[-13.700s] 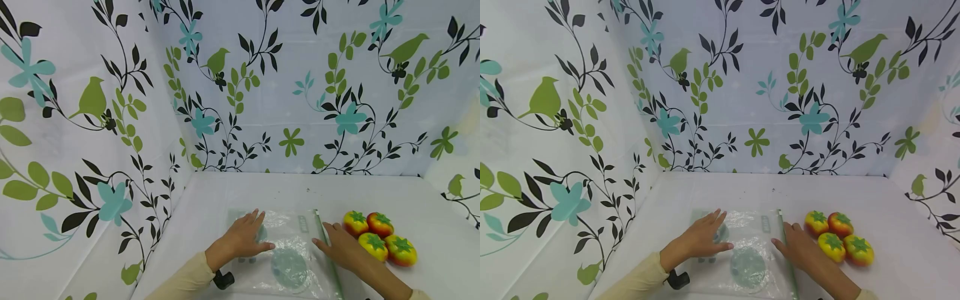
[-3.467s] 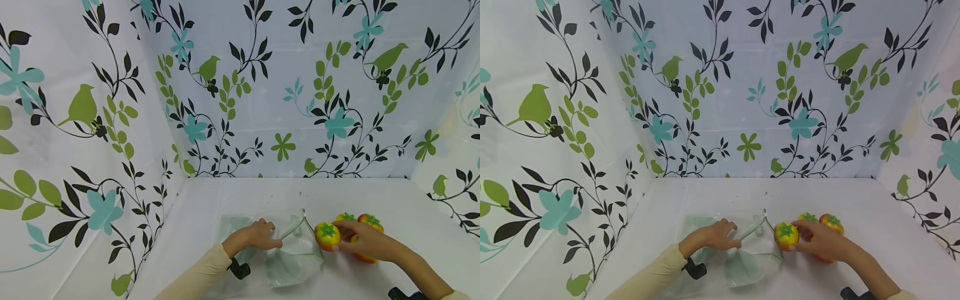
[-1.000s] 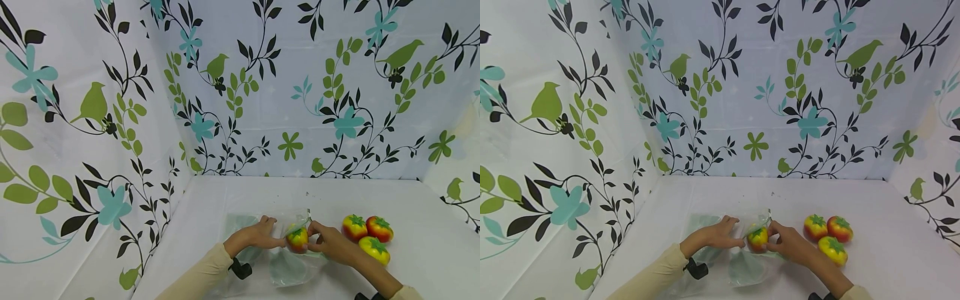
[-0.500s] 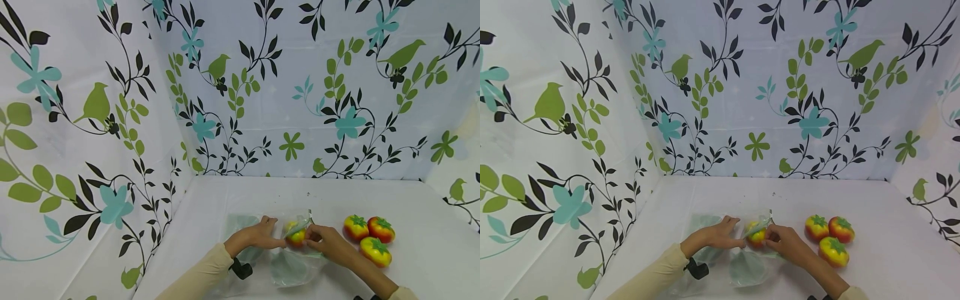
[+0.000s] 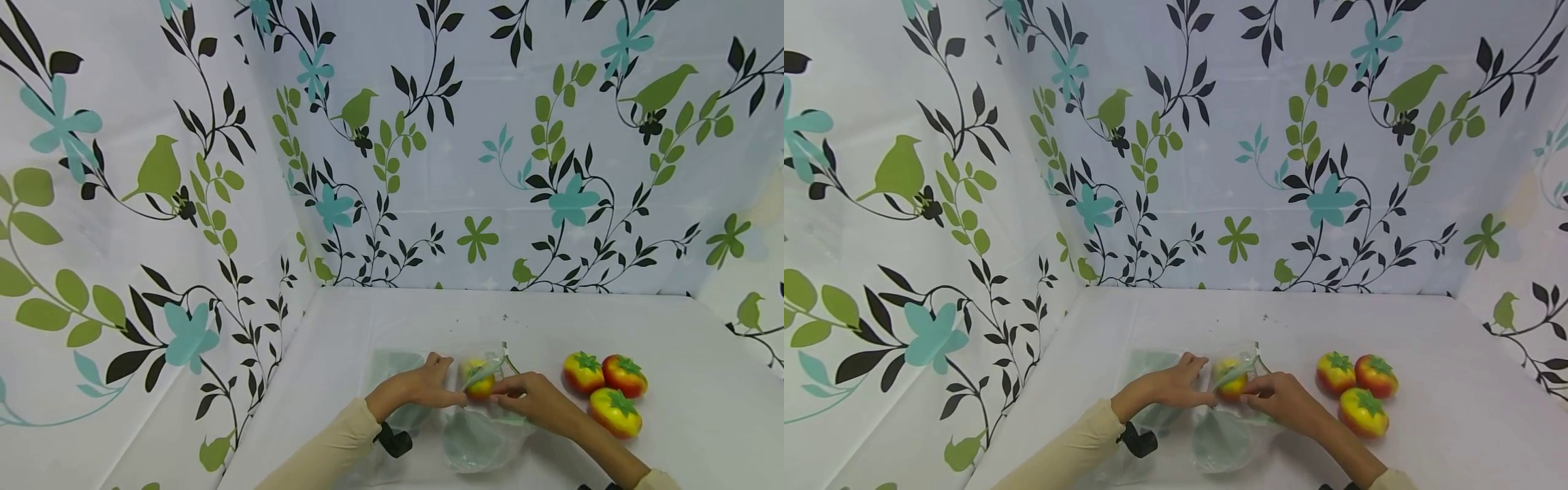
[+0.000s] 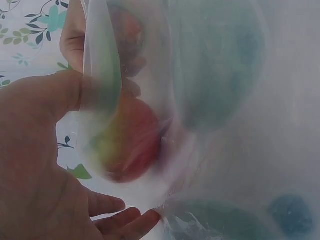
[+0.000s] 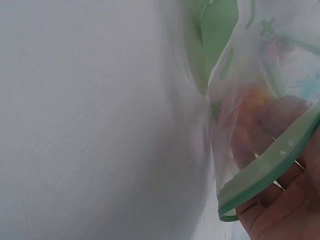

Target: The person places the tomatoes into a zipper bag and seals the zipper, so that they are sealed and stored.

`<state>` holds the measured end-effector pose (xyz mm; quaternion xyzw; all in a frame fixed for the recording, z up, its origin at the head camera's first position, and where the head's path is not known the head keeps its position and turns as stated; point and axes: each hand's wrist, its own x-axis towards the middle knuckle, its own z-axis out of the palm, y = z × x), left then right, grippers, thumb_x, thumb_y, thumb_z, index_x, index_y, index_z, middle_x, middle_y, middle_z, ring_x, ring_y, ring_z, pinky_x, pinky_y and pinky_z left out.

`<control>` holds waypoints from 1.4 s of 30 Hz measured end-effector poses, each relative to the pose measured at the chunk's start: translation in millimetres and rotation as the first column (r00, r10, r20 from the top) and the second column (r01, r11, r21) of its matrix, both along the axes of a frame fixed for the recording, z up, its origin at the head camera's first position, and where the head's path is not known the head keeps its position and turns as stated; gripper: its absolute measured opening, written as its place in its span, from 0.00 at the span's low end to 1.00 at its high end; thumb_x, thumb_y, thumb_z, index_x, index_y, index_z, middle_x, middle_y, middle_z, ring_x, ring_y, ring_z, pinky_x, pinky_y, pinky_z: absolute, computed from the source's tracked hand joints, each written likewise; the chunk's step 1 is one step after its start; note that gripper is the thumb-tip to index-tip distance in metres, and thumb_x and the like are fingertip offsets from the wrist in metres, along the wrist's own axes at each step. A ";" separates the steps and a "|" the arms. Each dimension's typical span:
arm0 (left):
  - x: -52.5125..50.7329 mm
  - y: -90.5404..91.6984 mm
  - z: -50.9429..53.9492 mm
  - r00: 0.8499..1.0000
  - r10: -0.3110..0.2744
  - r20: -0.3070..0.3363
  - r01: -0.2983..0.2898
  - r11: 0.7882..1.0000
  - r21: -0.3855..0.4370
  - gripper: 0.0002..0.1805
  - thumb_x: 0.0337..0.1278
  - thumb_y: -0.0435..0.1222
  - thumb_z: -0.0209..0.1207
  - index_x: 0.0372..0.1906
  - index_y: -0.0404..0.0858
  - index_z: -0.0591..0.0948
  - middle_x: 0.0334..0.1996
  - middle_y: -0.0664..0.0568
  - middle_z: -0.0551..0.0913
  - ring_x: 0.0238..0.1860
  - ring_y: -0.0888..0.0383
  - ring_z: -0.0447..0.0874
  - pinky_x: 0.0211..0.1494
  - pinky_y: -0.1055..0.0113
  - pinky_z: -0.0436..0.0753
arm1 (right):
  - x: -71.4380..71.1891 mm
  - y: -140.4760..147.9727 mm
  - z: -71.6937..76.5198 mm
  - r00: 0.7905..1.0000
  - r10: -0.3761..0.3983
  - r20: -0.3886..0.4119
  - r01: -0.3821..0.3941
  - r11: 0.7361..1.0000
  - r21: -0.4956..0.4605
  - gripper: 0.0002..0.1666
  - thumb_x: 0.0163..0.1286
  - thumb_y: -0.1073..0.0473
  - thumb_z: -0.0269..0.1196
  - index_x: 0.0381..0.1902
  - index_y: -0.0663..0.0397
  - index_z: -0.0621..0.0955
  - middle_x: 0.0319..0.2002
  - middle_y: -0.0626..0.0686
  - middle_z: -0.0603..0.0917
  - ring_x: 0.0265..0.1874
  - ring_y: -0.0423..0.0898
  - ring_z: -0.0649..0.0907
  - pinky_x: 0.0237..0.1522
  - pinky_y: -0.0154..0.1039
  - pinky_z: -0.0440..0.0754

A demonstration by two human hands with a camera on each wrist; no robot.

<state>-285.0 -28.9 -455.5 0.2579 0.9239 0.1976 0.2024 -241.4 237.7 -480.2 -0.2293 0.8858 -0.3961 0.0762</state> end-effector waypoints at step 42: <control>1.1 -3.0 0.9 1.000 -0.022 0.023 0.022 1.000 -0.008 0.55 0.62 0.63 0.61 0.84 0.36 0.56 0.76 0.39 0.62 0.75 0.48 0.69 0.74 0.54 0.73 | 20.8 90.3 73.1 0.976 -0.154 -0.157 0.170 0.981 0.093 0.26 0.75 0.51 0.68 0.67 0.52 0.81 0.54 0.54 0.89 0.45 0.41 0.86 0.43 0.34 0.86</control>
